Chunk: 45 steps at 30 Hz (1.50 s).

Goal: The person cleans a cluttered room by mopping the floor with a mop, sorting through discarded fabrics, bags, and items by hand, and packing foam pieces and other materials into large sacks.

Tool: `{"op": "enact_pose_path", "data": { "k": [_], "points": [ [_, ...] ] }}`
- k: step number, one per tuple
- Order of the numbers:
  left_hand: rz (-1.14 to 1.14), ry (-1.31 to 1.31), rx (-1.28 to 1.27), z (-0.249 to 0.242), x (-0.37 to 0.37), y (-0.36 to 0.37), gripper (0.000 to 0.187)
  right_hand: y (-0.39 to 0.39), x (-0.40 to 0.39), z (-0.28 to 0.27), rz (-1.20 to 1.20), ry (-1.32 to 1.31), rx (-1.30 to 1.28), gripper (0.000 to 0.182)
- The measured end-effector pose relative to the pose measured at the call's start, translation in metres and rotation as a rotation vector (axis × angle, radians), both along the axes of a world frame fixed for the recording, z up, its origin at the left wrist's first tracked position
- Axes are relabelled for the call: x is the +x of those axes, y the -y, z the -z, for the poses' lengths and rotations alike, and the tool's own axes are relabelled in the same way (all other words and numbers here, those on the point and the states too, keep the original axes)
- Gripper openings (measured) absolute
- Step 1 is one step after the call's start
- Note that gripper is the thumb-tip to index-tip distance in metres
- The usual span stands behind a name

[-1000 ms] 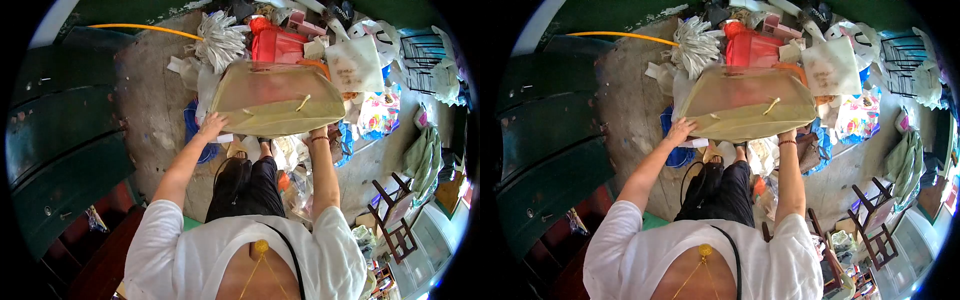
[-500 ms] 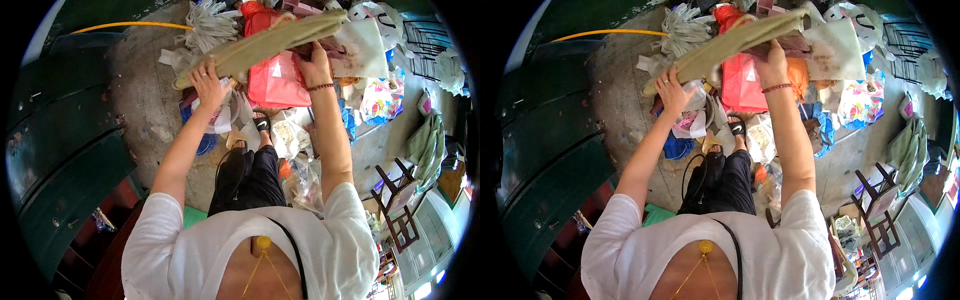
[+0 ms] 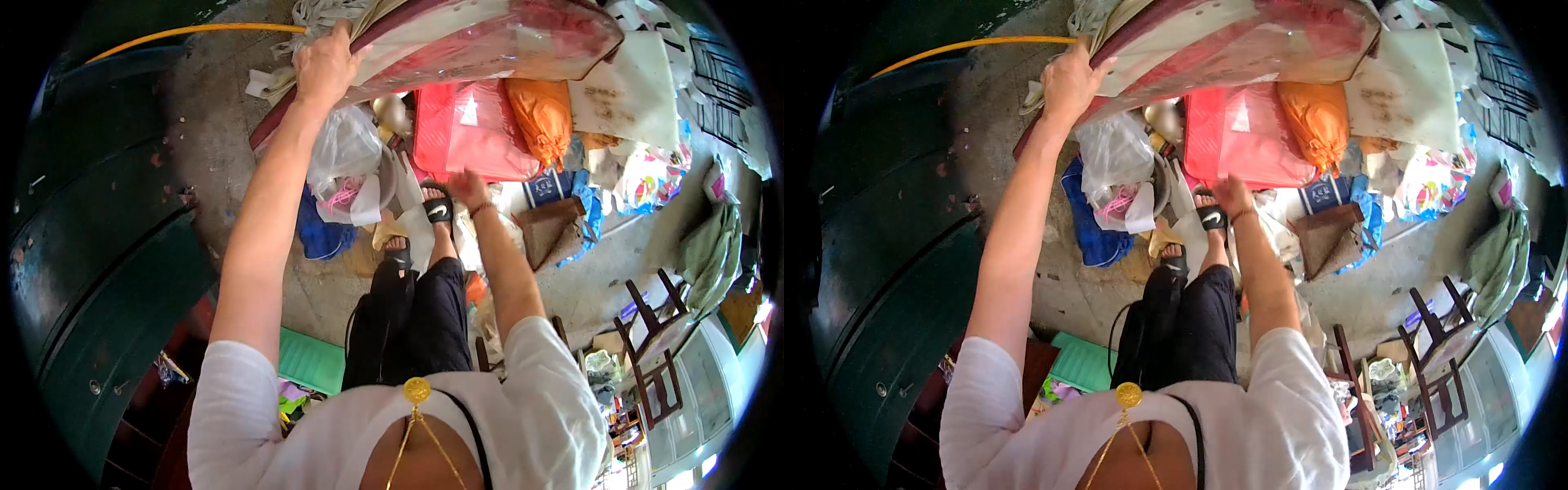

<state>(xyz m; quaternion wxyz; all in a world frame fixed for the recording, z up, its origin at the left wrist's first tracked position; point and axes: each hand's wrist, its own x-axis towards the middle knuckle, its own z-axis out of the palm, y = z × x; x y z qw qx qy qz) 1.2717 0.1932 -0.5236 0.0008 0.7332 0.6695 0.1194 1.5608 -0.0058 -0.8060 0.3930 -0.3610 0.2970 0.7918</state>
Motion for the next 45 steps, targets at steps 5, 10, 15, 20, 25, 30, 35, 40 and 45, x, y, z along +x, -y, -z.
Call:
{"op": "enact_pose_path", "data": {
  "k": [5,10,15,20,25,30,35,40,45],
  "points": [
    [-0.148,-0.032,-0.024,0.014,-0.015,0.000,0.041,0.058,-0.032,0.071,-0.395,0.520,-0.514,0.038],
    [-0.240,0.097,0.054,0.027,-0.039,0.040,0.049,0.085,-0.030,0.185,0.023,0.106,-0.392,0.048],
    [-0.370,0.198,0.034,0.043,-0.039,0.076,0.050,0.046,-0.031,0.177,-0.147,0.341,-0.324,0.080],
    [-0.349,0.250,0.066,0.055,-0.048,0.097,0.050,0.016,-0.038,0.119,0.244,0.279,-0.234,0.037],
    [-0.343,0.354,0.068,-0.003,-0.050,0.094,0.041,-0.021,0.002,0.014,0.315,0.328,-0.076,0.019],
    [-0.389,0.425,0.125,-0.141,-0.056,0.099,0.036,-0.071,0.088,-0.132,0.314,0.367,0.100,0.012],
    [-0.396,0.291,0.248,-0.262,-0.076,0.161,0.039,-0.035,0.130,-0.373,0.500,0.275,0.273,0.016],
    [-0.415,0.271,0.301,-0.324,-0.082,0.229,0.040,0.081,0.156,-0.438,0.371,0.577,0.109,0.016],
    [-0.419,0.121,0.185,-0.339,-0.104,0.274,0.037,0.133,0.178,-0.480,0.246,0.738,0.175,0.017]
  ]
}}
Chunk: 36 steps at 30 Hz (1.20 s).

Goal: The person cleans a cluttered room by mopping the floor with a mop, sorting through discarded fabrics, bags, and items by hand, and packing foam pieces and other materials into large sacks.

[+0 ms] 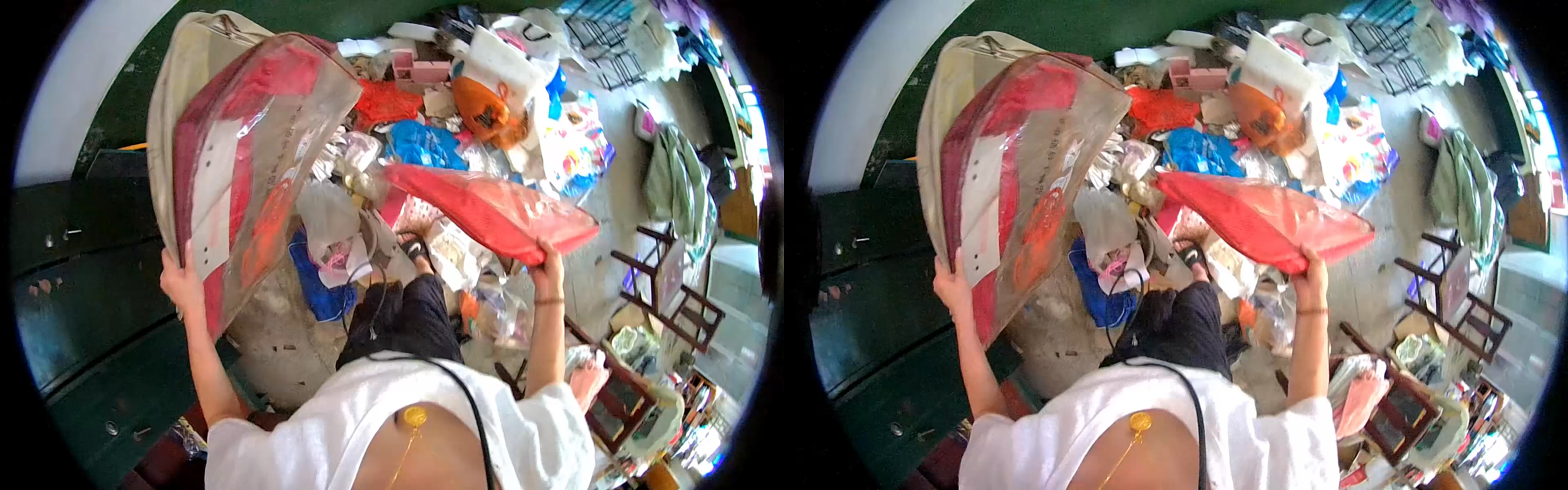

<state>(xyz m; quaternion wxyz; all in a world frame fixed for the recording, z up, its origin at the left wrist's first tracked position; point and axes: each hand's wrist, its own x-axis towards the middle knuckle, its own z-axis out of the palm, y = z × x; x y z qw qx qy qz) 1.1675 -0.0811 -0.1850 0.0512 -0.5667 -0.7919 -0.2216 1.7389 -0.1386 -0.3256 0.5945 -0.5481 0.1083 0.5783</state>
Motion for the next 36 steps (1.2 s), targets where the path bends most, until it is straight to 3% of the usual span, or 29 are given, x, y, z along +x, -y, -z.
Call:
{"op": "enact_pose_path", "data": {
  "k": [3,6,9,13,17,22,25,28,29,30,32,33,36],
  "points": [
    [0.045,-0.100,-0.038,0.011,-0.006,0.018,0.036,0.019,-0.030,-0.006,-0.066,0.229,-0.114,0.012],
    [0.092,-0.253,-0.044,0.025,-0.011,0.040,0.032,0.038,-0.055,-0.022,-0.128,0.452,0.012,0.012],
    [0.194,-0.240,-0.057,0.024,0.006,0.055,0.029,0.060,-0.054,-0.036,-0.191,0.549,0.000,0.010],
    [0.386,-0.149,-0.005,0.042,0.027,0.062,0.027,0.093,-0.062,-0.092,-0.230,0.553,0.002,0.014],
    [0.484,-0.055,0.009,0.067,0.069,0.051,0.028,0.118,-0.059,-0.103,-0.225,0.482,0.055,0.013],
    [0.598,0.088,-0.007,0.086,0.138,0.051,0.025,0.144,-0.078,-0.103,-0.265,0.162,0.022,0.013],
    [0.743,0.190,0.028,0.111,0.172,0.065,0.025,0.147,-0.101,-0.088,-0.179,0.001,0.116,0.012],
    [0.914,0.326,-0.118,0.136,0.193,0.088,0.020,0.135,-0.099,-0.040,-0.168,-0.195,0.088,0.014],
    [0.983,0.338,-0.169,0.152,0.197,0.097,0.020,0.128,-0.110,-0.051,-0.132,-0.166,0.023,0.014],
    [1.075,0.360,-0.074,0.179,0.201,0.104,0.022,0.125,-0.105,-0.018,-0.114,-0.214,0.012,0.014],
    [1.198,0.270,-0.197,0.213,0.202,0.113,0.024,0.128,-0.095,0.058,-0.084,-0.309,0.057,0.017],
    [1.247,0.256,-0.270,0.218,0.208,0.113,0.025,0.132,-0.095,0.081,-0.078,-0.358,0.109,0.018],
    [1.303,0.235,-0.388,0.268,0.220,0.113,0.028,0.148,-0.091,0.125,0.004,-0.380,-0.074,0.015]
  ]
}}
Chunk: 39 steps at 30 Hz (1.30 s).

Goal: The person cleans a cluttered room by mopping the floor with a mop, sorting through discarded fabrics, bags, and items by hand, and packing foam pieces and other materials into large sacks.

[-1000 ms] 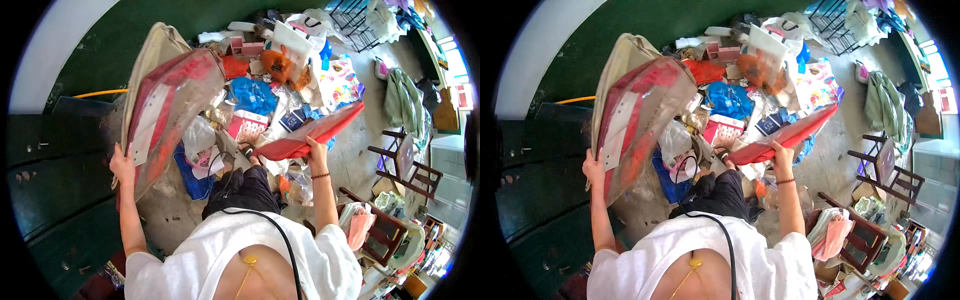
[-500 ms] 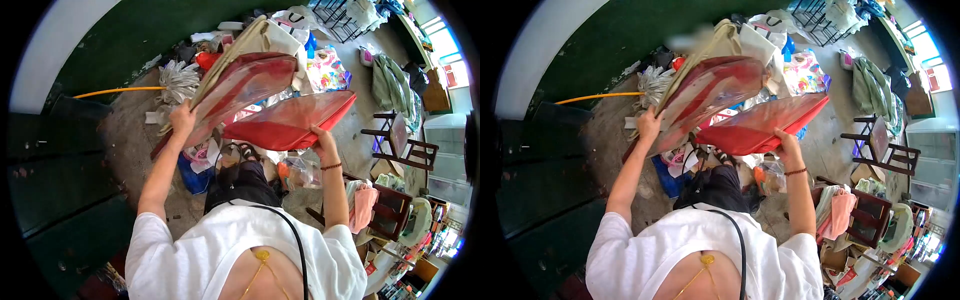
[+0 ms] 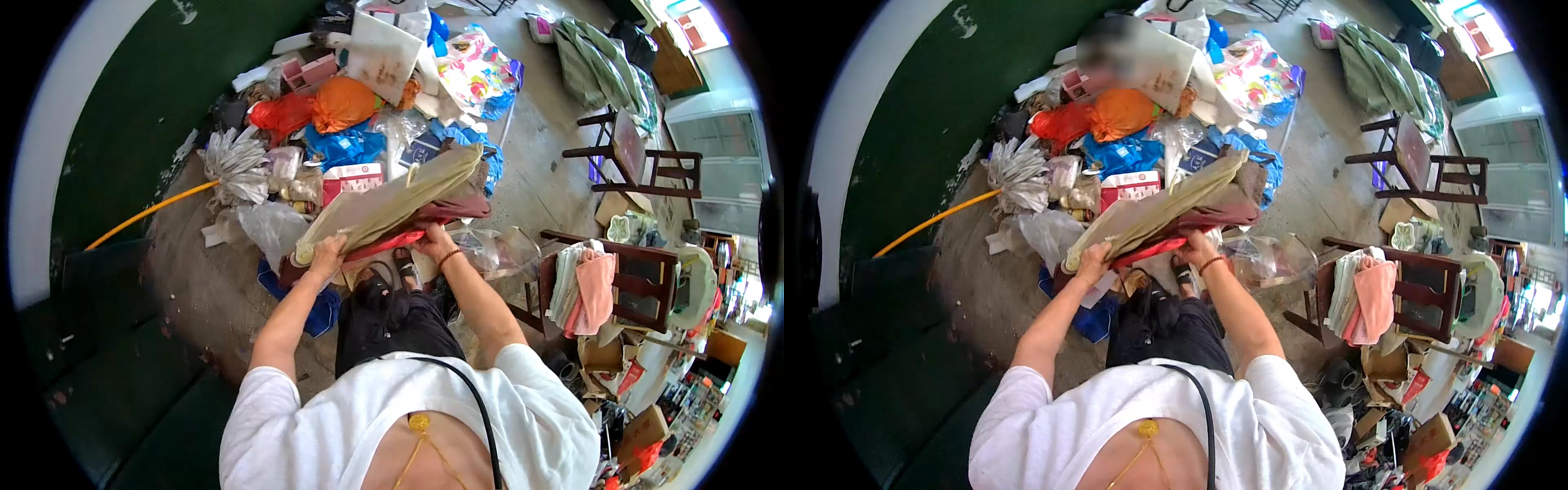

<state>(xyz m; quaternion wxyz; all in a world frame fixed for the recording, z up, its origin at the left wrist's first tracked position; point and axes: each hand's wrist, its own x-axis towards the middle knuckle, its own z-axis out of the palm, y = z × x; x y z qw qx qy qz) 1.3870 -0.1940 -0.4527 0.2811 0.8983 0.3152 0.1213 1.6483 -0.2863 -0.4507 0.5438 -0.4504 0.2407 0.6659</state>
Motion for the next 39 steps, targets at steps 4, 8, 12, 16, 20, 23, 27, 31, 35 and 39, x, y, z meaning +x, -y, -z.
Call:
{"op": "enact_pose_path", "data": {
  "k": [4,8,12,16,20,23,27,31,35,39],
  "points": [
    [0.187,0.032,-0.007,0.013,0.042,-0.001,0.039,0.031,0.013,0.047,0.206,-0.069,-0.131,0.013],
    [0.200,-0.097,-0.105,0.012,0.070,0.004,0.036,0.050,0.044,0.071,0.251,-0.134,-0.190,0.013],
    [0.189,-0.167,-0.061,0.016,0.082,0.007,0.048,0.046,0.060,0.064,0.274,-0.121,-0.188,0.016],
    [0.297,-0.198,0.016,0.017,0.089,0.009,0.069,0.048,0.079,0.061,0.356,-0.144,-0.217,0.020],
    [0.138,-0.455,0.175,0.043,0.112,0.019,0.058,0.047,0.089,0.071,0.355,-0.116,-0.222,0.013],
    [0.005,-0.519,0.267,0.059,0.129,0.021,0.059,0.043,0.092,0.069,0.267,-0.092,-0.146,0.018],
    [0.043,-0.558,0.147,0.052,0.148,0.009,0.039,0.042,0.091,0.058,0.115,-0.022,-0.197,0.049],
    [0.047,-0.481,0.143,0.048,0.146,0.001,0.026,0.078,0.076,0.033,0.075,0.009,0.117,0.060],
    [0.090,-0.320,0.129,0.001,0.135,-0.002,0.028,0.165,0.050,0.020,0.091,0.317,-0.186,0.044],
    [0.130,-0.212,0.216,-0.064,0.114,-0.017,0.032,0.278,0.030,-0.022,-0.051,0.504,-0.407,0.037]
  ]
}}
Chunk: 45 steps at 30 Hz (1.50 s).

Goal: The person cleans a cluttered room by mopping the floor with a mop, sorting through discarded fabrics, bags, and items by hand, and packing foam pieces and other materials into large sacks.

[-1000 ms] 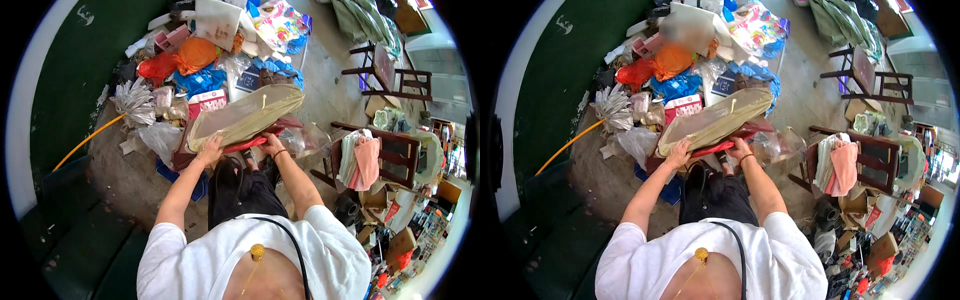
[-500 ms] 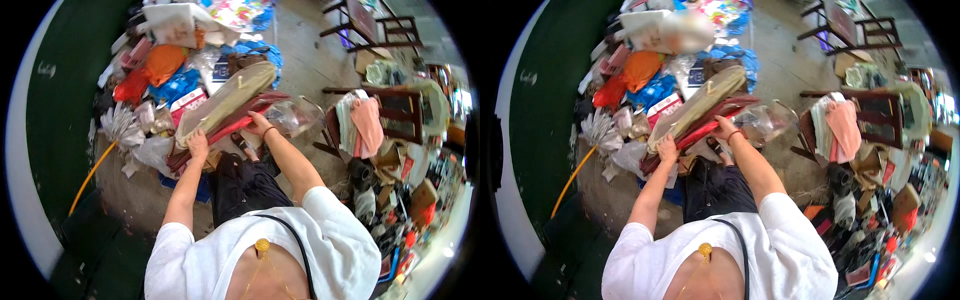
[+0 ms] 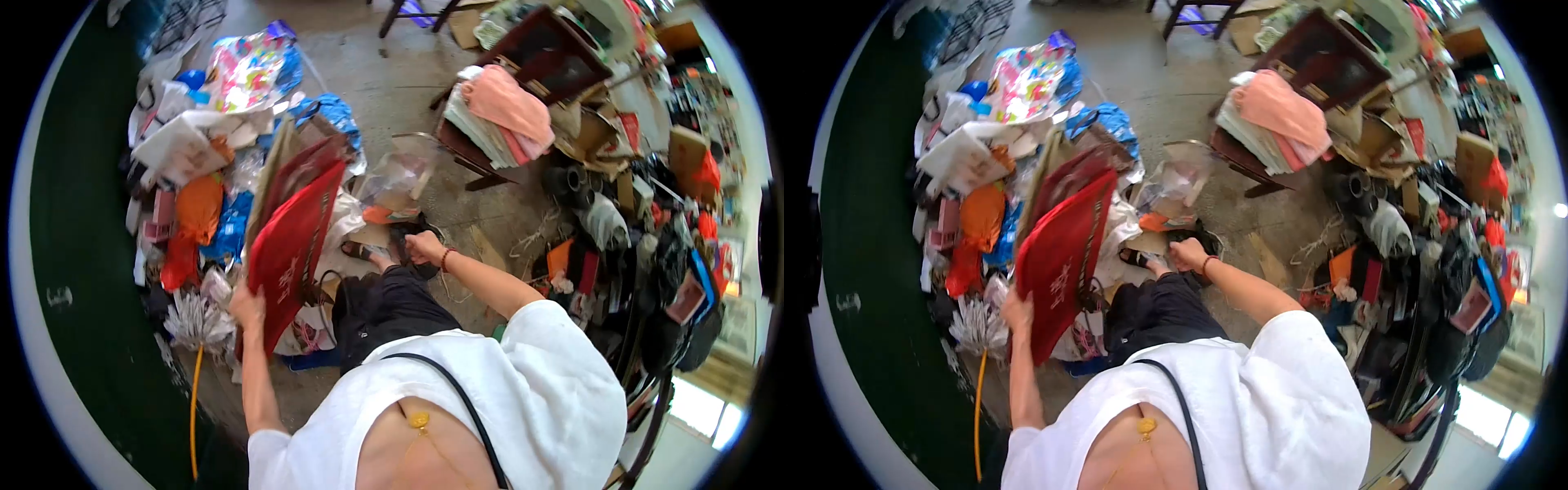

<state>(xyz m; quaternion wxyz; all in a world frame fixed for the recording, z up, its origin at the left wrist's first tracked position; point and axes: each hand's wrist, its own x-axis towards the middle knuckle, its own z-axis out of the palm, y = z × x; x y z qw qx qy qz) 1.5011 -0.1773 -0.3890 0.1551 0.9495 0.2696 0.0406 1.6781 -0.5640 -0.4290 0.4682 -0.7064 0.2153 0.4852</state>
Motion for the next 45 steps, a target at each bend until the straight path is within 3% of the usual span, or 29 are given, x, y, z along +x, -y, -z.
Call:
{"op": "enact_pose_path", "data": {
  "k": [1,3,5,7,9,12,14,16,18,19,20,23,26,28,34,36,40,45],
  "points": [
    [-0.030,-0.060,0.020,-0.024,-0.004,-0.001,0.032,0.018,-0.007,-0.006,0.035,0.012,0.000,0.037],
    [-0.057,-0.101,0.029,-0.067,-0.012,-0.003,0.034,0.045,-0.019,-0.016,-0.145,0.158,-0.153,0.034],
    [-0.030,-0.068,0.030,-0.093,-0.018,-0.003,0.036,0.034,-0.025,-0.034,-0.372,0.619,-0.190,0.028],
    [0.033,-0.090,0.139,-0.112,-0.022,0.002,0.032,-0.009,-0.030,-0.094,-0.307,0.922,-0.035,0.045],
    [0.075,-0.120,0.185,-0.123,-0.019,0.011,0.029,-0.057,-0.029,-0.136,-0.489,1.339,0.139,0.052],
    [0.200,-0.125,0.251,-0.129,-0.017,0.022,0.025,-0.126,-0.038,-0.216,-0.606,1.627,0.432,0.063],
    [0.278,-0.099,0.276,-0.135,-0.013,0.032,0.023,-0.160,-0.052,-0.234,-0.796,1.750,0.456,0.058],
    [0.409,-0.043,0.208,-0.149,-0.010,0.050,0.021,-0.190,-0.070,-0.213,-0.920,1.885,0.321,0.041],
    [0.474,-0.163,0.302,-0.157,-0.011,0.058,0.015,-0.214,-0.082,-0.182,-1.399,1.510,0.225,0.025],
    [0.515,-0.144,0.283,-0.153,-0.012,0.057,0.016,-0.216,-0.092,-0.175,-1.345,1.521,0.082,0.012],
    [0.560,-0.126,0.264,-0.151,-0.011,0.058,0.017,-0.213,-0.094,-0.178,-1.405,1.568,0.023,0.013],
    [0.625,-0.120,0.222,-0.146,-0.006,0.070,0.016,-0.210,-0.099,-0.166,-1.407,1.393,0.067,0.018],
    [0.720,-0.071,0.220,-0.140,0.006,0.078,0.016,-0.198,-0.083,-0.159,-1.367,1.547,-0.023,0.024],
    [0.766,-0.062,0.202,-0.136,0.015,0.091,0.018,-0.192,-0.071,-0.154,-1.545,0.972,0.089,0.027],
    [0.888,-0.113,0.191,-0.111,0.046,0.144,0.014,-0.119,-0.057,-0.141,-1.391,1.057,-0.007,0.019],
    [0.968,-0.019,0.152,-0.116,0.051,0.163,0.015,-0.090,-0.058,-0.143,-1.247,1.226,0.067,0.015],
    [1.112,-0.031,0.131,-0.141,0.064,0.207,0.016,-0.036,-0.062,-0.167,-1.247,1.224,-0.099,0.017],
    [1.281,0.035,0.120,-0.162,0.074,0.263,0.019,0.029,-0.075,-0.179,-1.018,1.324,-0.143,0.012]
  ]
}}
